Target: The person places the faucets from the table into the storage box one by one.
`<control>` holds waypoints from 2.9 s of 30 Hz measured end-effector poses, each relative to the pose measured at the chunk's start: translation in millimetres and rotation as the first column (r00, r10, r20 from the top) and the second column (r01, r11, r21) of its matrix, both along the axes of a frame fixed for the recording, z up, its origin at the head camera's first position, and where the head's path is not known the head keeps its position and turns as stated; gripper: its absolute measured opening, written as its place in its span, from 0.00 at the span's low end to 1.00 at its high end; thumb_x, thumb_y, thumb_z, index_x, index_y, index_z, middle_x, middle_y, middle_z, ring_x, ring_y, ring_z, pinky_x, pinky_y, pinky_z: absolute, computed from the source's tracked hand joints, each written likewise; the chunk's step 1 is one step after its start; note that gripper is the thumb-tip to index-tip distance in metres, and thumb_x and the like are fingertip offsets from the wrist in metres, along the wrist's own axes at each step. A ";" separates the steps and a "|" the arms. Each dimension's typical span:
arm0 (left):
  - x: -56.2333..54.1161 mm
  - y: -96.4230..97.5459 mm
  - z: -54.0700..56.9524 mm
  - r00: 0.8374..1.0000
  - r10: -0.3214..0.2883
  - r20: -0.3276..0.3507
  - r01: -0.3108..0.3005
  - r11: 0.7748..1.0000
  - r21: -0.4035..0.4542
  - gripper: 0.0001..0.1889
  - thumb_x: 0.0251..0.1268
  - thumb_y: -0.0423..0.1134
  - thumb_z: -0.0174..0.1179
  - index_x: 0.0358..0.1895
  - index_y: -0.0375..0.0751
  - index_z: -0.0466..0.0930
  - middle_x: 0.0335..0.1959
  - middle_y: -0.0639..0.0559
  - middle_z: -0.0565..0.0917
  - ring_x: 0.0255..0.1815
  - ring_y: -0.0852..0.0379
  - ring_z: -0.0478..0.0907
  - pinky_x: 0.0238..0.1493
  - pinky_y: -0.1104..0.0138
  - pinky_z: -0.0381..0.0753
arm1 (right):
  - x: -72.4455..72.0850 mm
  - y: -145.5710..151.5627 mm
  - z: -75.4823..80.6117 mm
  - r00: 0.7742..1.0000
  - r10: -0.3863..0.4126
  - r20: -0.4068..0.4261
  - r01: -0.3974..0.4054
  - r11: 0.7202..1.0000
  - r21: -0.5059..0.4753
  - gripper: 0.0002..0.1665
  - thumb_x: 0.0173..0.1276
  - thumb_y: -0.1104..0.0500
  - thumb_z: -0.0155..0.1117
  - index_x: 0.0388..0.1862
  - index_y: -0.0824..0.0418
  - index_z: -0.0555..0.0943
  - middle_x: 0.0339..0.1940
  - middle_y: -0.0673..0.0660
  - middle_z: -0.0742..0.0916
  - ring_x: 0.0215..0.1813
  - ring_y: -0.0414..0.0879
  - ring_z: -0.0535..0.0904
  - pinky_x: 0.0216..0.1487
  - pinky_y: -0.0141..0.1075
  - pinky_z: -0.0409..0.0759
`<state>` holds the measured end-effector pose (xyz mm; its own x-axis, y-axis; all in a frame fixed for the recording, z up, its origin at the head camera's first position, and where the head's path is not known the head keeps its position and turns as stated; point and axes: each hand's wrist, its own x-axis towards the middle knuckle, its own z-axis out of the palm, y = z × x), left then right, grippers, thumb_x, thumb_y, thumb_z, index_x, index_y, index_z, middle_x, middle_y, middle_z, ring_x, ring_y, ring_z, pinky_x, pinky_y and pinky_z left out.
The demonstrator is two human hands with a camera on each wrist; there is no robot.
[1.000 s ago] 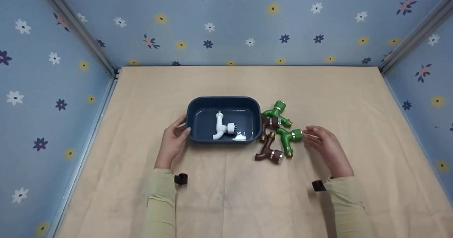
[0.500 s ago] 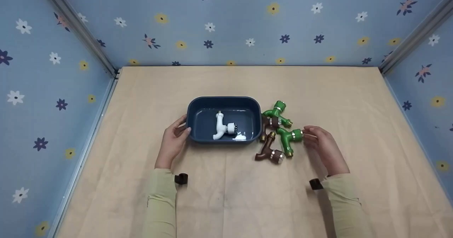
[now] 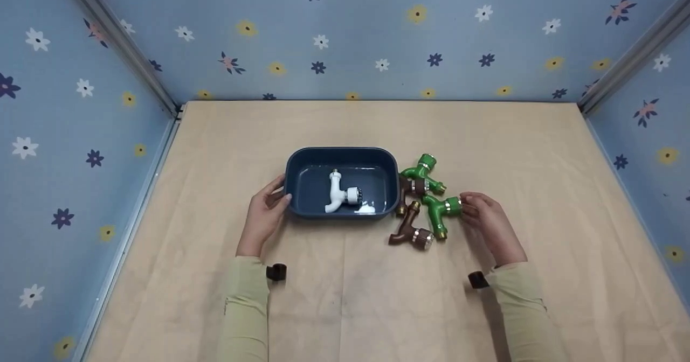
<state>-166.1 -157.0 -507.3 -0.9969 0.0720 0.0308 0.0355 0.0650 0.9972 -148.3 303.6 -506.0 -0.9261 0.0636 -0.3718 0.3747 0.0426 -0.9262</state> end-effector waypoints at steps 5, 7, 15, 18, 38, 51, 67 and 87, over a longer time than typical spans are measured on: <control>0.3 -0.3 -0.2 1.000 -0.004 -0.003 0.004 1.000 0.009 0.27 0.66 0.23 0.54 0.68 0.25 0.61 0.65 0.26 0.65 0.63 0.31 0.66 0.56 0.72 0.74 | -1.8 -1.2 -1.7 1.000 -0.001 0.013 0.001 0.999 0.038 0.26 0.77 0.58 0.44 0.66 0.74 0.63 0.63 0.68 0.71 0.59 0.49 0.74 0.65 0.44 0.69; 0.3 -0.4 0.0 1.000 -0.008 -0.005 0.008 1.000 0.005 0.27 0.66 0.23 0.54 0.68 0.25 0.61 0.65 0.26 0.65 0.63 0.31 0.66 0.56 0.71 0.74 | -2.6 -1.8 -2.5 1.000 -0.004 0.016 0.003 0.998 0.059 0.26 0.76 0.59 0.45 0.66 0.73 0.64 0.63 0.67 0.71 0.58 0.47 0.74 0.64 0.43 0.70; 0.1 -0.4 0.7 1.000 -0.008 -0.003 0.008 1.000 -0.001 0.27 0.67 0.23 0.54 0.68 0.25 0.61 0.65 0.26 0.65 0.63 0.32 0.67 0.59 0.66 0.74 | -4.3 -3.9 -4.6 1.000 -0.004 0.024 0.001 0.989 0.148 0.24 0.72 0.62 0.49 0.63 0.72 0.67 0.62 0.65 0.72 0.55 0.46 0.74 0.60 0.39 0.74; 0.1 -0.6 0.8 1.000 -0.007 -0.006 0.007 1.000 0.004 0.26 0.66 0.23 0.54 0.68 0.25 0.61 0.65 0.26 0.65 0.63 0.32 0.67 0.58 0.67 0.74 | -4.5 -4.3 -4.5 1.000 0.004 0.019 -0.007 0.987 0.162 0.24 0.72 0.63 0.49 0.64 0.72 0.67 0.62 0.66 0.73 0.55 0.47 0.75 0.60 0.40 0.74; 0.4 -0.1 1.5 1.000 -0.008 -0.001 0.008 1.000 -0.009 0.27 0.67 0.24 0.54 0.68 0.25 0.60 0.65 0.26 0.64 0.63 0.32 0.66 0.58 0.68 0.74 | -2.6 -6.1 -8.0 0.995 0.076 -0.062 -0.058 0.964 0.258 0.24 0.70 0.65 0.55 0.64 0.70 0.69 0.59 0.67 0.75 0.56 0.51 0.72 0.53 0.33 0.76; 0.0 -0.4 -0.4 1.000 -0.007 -0.002 0.007 1.000 0.013 0.27 0.67 0.23 0.54 0.68 0.25 0.61 0.66 0.27 0.64 0.63 0.32 0.66 0.56 0.72 0.74 | -3.4 -5.3 -10.1 0.993 0.087 -0.080 -0.063 0.962 0.264 0.25 0.69 0.65 0.57 0.63 0.70 0.69 0.59 0.65 0.76 0.57 0.51 0.72 0.54 0.32 0.74; 0.6 0.6 1.0 1.000 0.000 0.001 0.000 1.000 -0.013 0.26 0.67 0.23 0.54 0.68 0.24 0.61 0.65 0.26 0.65 0.63 0.32 0.66 0.60 0.63 0.72 | -6.9 -7.2 -5.3 0.998 0.054 -0.017 -0.051 0.988 0.143 0.25 0.70 0.64 0.53 0.65 0.68 0.67 0.62 0.64 0.72 0.56 0.51 0.72 0.59 0.45 0.74; -0.3 0.0 0.1 1.000 0.001 -0.021 -0.002 1.000 -0.015 0.26 0.66 0.23 0.54 0.67 0.24 0.62 0.65 0.27 0.66 0.62 0.32 0.68 0.62 0.56 0.70 | -1.3 2.7 -8.6 0.991 0.115 -0.070 -0.111 0.992 0.051 0.25 0.71 0.67 0.52 0.66 0.73 0.66 0.61 0.67 0.73 0.51 0.46 0.79 0.59 0.43 0.75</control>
